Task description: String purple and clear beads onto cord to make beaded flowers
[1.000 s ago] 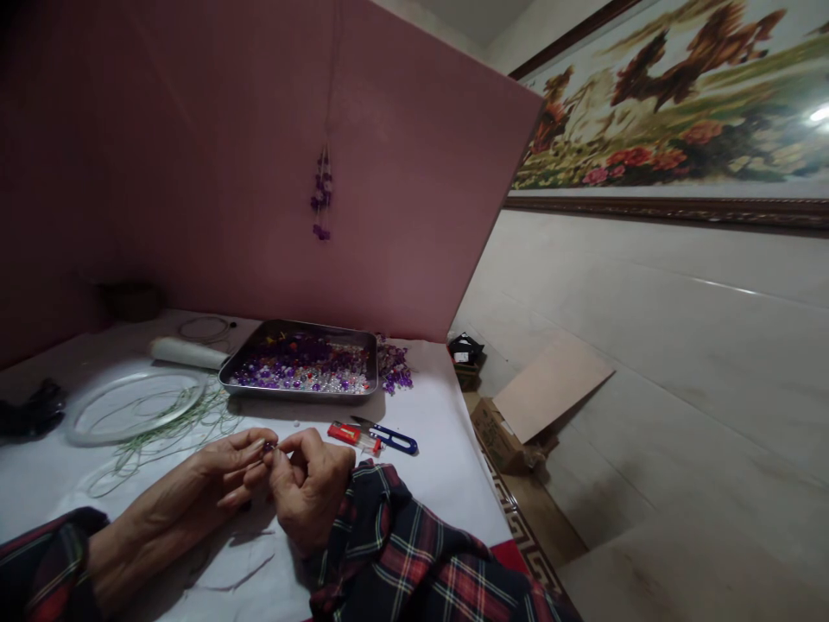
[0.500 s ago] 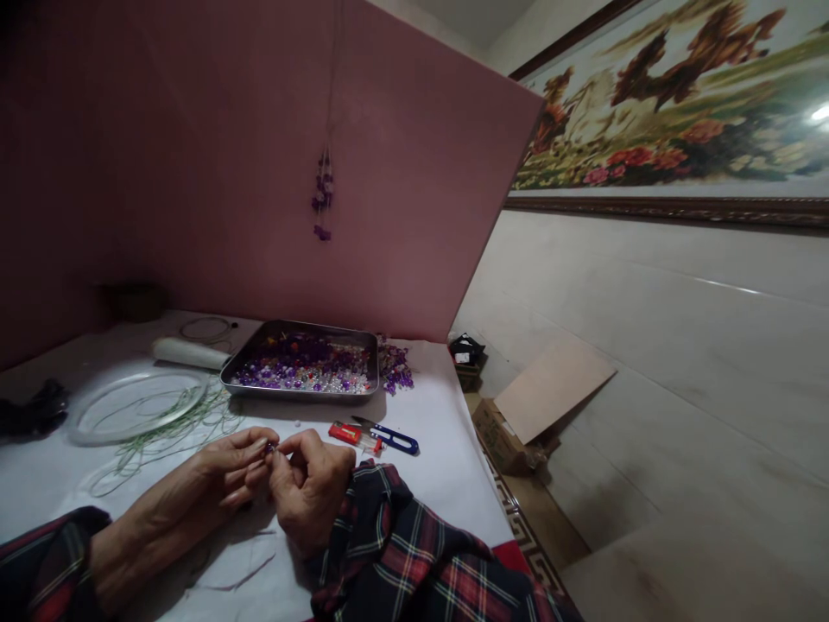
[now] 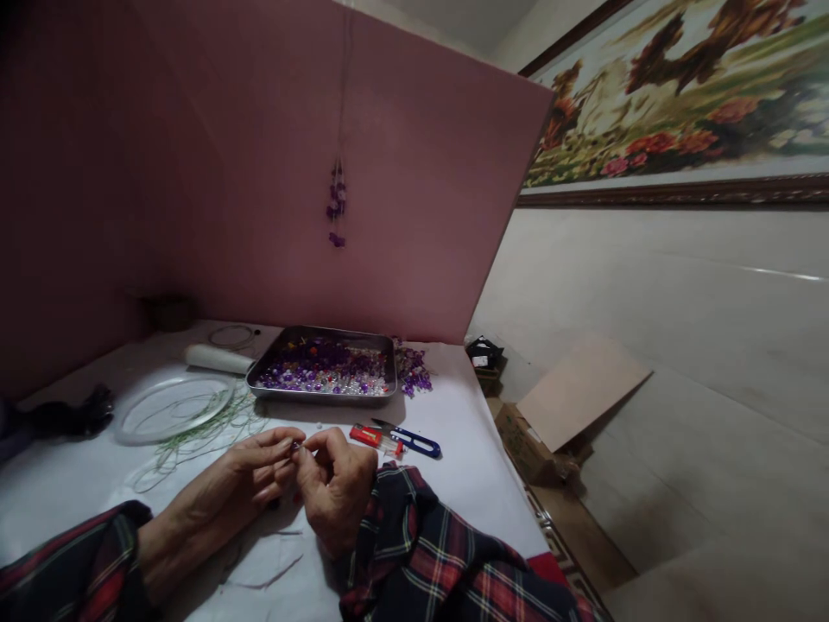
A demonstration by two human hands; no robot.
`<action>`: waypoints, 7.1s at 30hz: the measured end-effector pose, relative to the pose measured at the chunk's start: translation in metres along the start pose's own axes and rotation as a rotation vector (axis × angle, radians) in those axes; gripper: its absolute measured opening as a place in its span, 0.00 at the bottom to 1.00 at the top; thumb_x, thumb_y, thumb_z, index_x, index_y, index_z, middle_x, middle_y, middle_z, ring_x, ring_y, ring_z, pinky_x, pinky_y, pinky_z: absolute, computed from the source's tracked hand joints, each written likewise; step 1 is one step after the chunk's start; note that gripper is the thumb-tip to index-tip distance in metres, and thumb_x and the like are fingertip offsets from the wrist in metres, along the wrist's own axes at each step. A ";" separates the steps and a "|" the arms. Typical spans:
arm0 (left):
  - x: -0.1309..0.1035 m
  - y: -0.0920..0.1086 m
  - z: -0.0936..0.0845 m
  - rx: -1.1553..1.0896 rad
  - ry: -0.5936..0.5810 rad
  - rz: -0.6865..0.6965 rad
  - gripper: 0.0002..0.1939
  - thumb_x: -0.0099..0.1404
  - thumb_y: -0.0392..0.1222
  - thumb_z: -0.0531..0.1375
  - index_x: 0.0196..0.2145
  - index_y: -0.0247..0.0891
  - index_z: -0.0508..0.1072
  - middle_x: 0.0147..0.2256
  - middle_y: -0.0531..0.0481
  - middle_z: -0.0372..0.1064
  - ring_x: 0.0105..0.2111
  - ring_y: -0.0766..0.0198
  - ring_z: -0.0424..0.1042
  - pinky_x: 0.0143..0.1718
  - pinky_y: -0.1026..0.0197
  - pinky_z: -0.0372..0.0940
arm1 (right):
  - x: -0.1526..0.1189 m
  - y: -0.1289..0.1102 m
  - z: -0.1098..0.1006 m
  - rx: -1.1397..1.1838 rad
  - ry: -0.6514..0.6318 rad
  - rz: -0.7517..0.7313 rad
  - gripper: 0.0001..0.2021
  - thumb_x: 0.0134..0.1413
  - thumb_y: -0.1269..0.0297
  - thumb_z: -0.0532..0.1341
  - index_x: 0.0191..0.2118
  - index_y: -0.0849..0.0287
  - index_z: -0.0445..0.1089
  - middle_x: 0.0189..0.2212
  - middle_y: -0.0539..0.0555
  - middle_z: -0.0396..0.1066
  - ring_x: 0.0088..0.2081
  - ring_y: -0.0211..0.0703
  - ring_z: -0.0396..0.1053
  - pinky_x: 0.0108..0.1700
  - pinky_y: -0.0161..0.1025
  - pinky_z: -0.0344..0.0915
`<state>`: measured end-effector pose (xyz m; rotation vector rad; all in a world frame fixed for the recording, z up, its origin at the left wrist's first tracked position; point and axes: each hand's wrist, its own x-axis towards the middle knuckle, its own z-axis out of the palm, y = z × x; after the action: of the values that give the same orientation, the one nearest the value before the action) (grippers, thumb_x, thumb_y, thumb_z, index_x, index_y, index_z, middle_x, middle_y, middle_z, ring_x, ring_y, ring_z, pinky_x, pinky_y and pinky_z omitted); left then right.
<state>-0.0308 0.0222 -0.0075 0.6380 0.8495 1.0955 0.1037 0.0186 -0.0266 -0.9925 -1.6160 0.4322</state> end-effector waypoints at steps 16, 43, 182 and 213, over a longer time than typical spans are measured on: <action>-0.002 -0.003 0.001 -0.012 -0.028 0.106 0.05 0.54 0.33 0.66 0.30 0.31 0.75 0.25 0.50 0.66 0.21 0.74 0.63 0.22 0.69 0.55 | -0.001 0.006 0.000 -0.004 0.022 -0.030 0.11 0.57 0.61 0.56 0.27 0.60 0.66 0.15 0.45 0.58 0.17 0.33 0.54 0.20 0.31 0.50; -0.005 -0.008 0.007 0.076 -0.092 0.201 0.13 0.49 0.43 0.69 0.23 0.32 0.72 0.20 0.54 0.61 0.17 0.75 0.55 0.18 0.68 0.50 | -0.001 0.007 -0.001 -0.065 0.000 -0.069 0.10 0.57 0.62 0.56 0.27 0.60 0.68 0.15 0.46 0.63 0.17 0.33 0.57 0.21 0.31 0.52; 0.013 -0.010 0.001 0.346 0.041 0.326 0.18 0.49 0.51 0.67 0.18 0.35 0.66 0.13 0.60 0.55 0.11 0.76 0.50 0.12 0.69 0.45 | 0.003 0.011 0.006 -0.295 0.038 -0.092 0.06 0.53 0.68 0.56 0.27 0.59 0.68 0.16 0.46 0.62 0.18 0.34 0.59 0.25 0.33 0.48; 0.015 -0.010 0.001 0.352 0.074 0.305 0.18 0.47 0.52 0.68 0.21 0.33 0.70 0.14 0.59 0.58 0.11 0.76 0.50 0.12 0.69 0.44 | 0.004 0.009 0.005 -0.284 0.049 -0.119 0.07 0.54 0.66 0.56 0.26 0.60 0.66 0.15 0.46 0.61 0.18 0.33 0.58 0.25 0.33 0.47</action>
<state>-0.0221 0.0325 -0.0184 1.0517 1.0437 1.2600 0.1022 0.0285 -0.0323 -1.1002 -1.7123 0.0975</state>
